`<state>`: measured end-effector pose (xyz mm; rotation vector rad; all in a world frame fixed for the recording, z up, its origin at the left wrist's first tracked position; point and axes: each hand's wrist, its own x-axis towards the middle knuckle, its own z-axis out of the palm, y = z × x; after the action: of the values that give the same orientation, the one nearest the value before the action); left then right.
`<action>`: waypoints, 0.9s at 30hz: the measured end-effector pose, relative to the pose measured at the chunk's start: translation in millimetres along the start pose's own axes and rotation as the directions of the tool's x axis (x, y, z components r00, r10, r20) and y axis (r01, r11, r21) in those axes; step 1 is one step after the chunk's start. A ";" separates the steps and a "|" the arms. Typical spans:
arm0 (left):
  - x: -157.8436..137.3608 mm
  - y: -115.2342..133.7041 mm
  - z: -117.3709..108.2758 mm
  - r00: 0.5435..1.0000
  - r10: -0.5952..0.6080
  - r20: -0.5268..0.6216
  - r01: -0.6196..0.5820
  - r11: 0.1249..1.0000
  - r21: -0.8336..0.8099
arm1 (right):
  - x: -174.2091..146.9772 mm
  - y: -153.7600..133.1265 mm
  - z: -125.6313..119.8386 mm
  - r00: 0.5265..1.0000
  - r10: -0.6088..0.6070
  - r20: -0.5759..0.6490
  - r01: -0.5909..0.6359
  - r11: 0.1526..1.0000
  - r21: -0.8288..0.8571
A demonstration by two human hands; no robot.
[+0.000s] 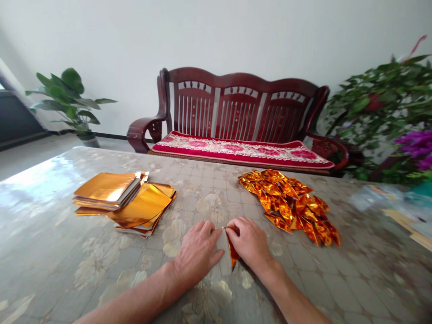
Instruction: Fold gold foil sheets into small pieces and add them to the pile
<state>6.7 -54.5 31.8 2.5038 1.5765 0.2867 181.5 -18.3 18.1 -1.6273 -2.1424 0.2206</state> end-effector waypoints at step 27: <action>56.4 -22.6 -14.0 0.923 -0.346 0.171 0.380 0.891 -0.248 | -0.7 3.1 0.9 0.982 -0.183 -0.040 0.181 0.983 -0.044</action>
<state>7.3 6.6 43.9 1.9330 1.7736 0.2724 184.0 -18.0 16.0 -1.4325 -2.2584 0.0845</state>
